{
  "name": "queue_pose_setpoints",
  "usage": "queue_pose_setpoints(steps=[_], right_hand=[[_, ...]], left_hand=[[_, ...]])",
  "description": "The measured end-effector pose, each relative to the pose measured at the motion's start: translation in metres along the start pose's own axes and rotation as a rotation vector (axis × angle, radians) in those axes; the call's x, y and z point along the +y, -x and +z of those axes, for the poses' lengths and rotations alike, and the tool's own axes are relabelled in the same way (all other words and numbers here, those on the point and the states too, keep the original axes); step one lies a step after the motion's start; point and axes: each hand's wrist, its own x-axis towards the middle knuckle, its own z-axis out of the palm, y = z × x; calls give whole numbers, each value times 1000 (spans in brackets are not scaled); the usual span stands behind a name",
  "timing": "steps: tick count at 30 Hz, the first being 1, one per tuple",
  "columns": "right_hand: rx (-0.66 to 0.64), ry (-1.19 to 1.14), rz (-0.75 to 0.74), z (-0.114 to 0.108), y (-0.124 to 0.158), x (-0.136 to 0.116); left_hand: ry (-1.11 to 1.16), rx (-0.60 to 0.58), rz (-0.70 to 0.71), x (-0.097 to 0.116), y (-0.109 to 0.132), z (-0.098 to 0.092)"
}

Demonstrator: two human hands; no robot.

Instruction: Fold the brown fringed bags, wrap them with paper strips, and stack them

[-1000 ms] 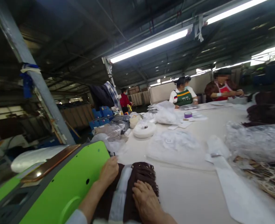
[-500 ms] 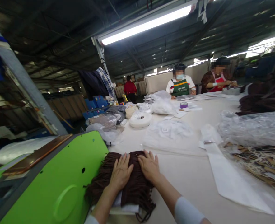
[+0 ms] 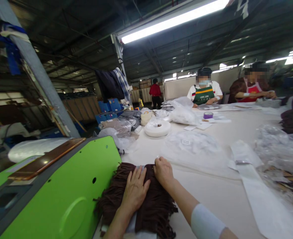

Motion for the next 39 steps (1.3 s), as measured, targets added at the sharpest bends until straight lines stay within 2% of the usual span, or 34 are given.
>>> queue_pose_setpoints(steps=[5,8,14,20,23,25,28,30,31,34,36,37,39], right_hand=[[16,128,-238,1,-1,-1],[27,202,-278,3,2,-4],[-27,229,-214,-3,-7,-5],[-126,177,23,-27,-2,46],[-92,127,75,-35,14,54],[-68,59,-14,-38,34,41],[-95,-120,-341,-35,69,17],[-114,-235,-510,-30,88,16],[-119,-248,-520,-29,95,21],[-118,-91,-314,-35,109,42],[-80,-47,-256,-44,114,48],[-59,-79,-303,-48,117,46],[-26,-182,-499,-46,122,37]], left_hand=[[1,45,14,-9,-3,17],[-8,58,39,-14,-9,26],[-1,66,59,-18,-12,29],[41,87,15,-7,-1,11],[62,68,7,-3,0,5],[61,54,-1,-2,0,4],[50,40,4,-3,0,3],[40,33,15,-4,1,2],[37,30,20,-4,1,1],[44,20,28,-4,1,1],[61,19,24,-4,0,1],[71,20,18,-3,0,1],[85,24,-1,-2,1,0]])
